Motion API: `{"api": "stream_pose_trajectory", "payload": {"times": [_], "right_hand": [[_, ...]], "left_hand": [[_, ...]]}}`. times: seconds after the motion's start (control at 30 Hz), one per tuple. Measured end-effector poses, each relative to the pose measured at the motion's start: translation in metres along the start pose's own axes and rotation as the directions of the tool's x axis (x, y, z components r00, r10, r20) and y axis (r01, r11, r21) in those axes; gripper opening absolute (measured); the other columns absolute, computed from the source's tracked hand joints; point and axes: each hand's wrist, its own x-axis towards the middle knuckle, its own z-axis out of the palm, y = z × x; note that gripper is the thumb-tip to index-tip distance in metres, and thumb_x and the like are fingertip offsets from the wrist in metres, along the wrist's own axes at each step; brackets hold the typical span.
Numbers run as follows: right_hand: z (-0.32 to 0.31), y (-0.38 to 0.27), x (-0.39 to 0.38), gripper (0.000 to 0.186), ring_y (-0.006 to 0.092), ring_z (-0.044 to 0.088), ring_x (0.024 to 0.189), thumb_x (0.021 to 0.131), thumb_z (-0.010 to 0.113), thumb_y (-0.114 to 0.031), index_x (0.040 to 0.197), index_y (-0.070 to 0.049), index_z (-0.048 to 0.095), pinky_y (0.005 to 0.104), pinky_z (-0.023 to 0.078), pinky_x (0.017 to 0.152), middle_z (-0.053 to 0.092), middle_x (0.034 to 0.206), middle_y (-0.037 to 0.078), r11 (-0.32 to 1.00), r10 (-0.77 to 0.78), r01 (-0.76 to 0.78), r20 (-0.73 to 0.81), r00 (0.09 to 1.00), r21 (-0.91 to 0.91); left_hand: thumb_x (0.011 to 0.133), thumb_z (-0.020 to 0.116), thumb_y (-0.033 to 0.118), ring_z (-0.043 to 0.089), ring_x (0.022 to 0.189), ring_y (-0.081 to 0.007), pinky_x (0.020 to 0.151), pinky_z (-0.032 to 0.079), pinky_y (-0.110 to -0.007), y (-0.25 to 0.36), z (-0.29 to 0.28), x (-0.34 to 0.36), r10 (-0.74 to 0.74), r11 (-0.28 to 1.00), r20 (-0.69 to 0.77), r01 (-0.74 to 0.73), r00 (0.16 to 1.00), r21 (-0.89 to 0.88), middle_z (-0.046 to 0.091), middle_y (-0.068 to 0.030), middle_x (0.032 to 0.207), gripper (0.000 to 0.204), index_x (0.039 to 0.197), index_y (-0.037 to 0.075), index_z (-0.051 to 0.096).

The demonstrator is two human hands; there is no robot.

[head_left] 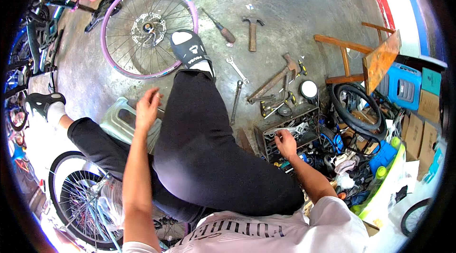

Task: The person works on a bicycle wheel hub, using a hammer and a metal rod to strike the axle area while the wheel is positioned on their lap and the floor.

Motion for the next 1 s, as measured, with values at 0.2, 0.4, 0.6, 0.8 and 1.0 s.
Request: {"api": "stream_pose_trajectory", "payload": {"times": [0.2,0.4,0.6,0.8,1.0], "right_hand": [[0.010,-0.024,0.030,0.020,0.0334,0.069,0.086,0.091,0.070,-0.015,0.108,-0.005,0.069,0.0439,0.055,0.077,0.069,0.100,0.015,0.988,-0.055,0.050,0.032,0.998,0.146],[0.003,-0.036,0.059,0.015,0.0358,0.069,0.087,0.092,0.068,-0.016,0.102,-0.005,0.068,0.0457,0.055,0.077,0.068,0.095,0.015,0.968,-0.205,0.203,0.000,0.979,0.150],[0.012,-0.021,0.083,0.017,0.0371,0.068,0.084,0.093,0.067,-0.018,0.103,-0.005,0.070,0.0446,0.055,0.077,0.070,0.096,0.016,0.987,-0.118,0.112,0.050,0.992,0.114],[0.001,-0.029,0.025,0.019,0.0335,0.069,0.080,0.096,0.067,-0.021,0.106,-0.005,0.070,0.0435,0.055,0.075,0.071,0.099,0.016,0.965,0.024,-0.005,-0.067,0.997,0.263],[-0.007,0.023,-0.076,0.017,0.0362,0.070,0.096,0.091,0.066,-0.018,0.104,-0.008,0.070,0.0469,0.056,0.083,0.071,0.102,0.015,0.963,0.240,-0.249,0.094,0.966,0.103]], "left_hand": [[0.105,0.060,0.021,0.072,0.089,-0.0154,0.081,0.056,-0.032,-0.048,0.041,-0.074,-0.137,0.990,0.042,0.138,0.990,-0.021,0.077,-0.0106,0.112,0.035,0.135,0.002,0.063],[0.105,0.060,0.021,0.072,0.090,-0.0154,0.081,0.056,-0.032,-0.034,0.047,-0.103,-0.360,0.927,0.088,0.366,0.929,-0.078,0.077,-0.0104,0.113,0.035,0.135,0.002,0.063],[0.106,0.060,0.022,0.072,0.090,-0.0155,0.081,0.056,-0.032,-0.039,0.040,-0.113,-0.438,0.882,0.087,0.446,0.895,-0.151,0.077,-0.0103,0.113,0.036,0.135,0.002,0.063],[0.106,0.060,0.022,0.072,0.091,-0.0156,0.081,0.056,-0.032,-0.052,0.034,-0.117,-0.493,0.843,0.083,0.499,0.866,-0.201,0.077,-0.0101,0.114,0.036,0.136,0.002,0.062],[0.106,0.060,0.022,0.072,0.091,-0.0157,0.081,0.056,-0.032,-0.050,0.024,-0.108,-0.497,0.833,0.081,0.501,0.864,-0.233,0.077,-0.0100,0.115,0.037,0.136,0.002,0.062]]}}
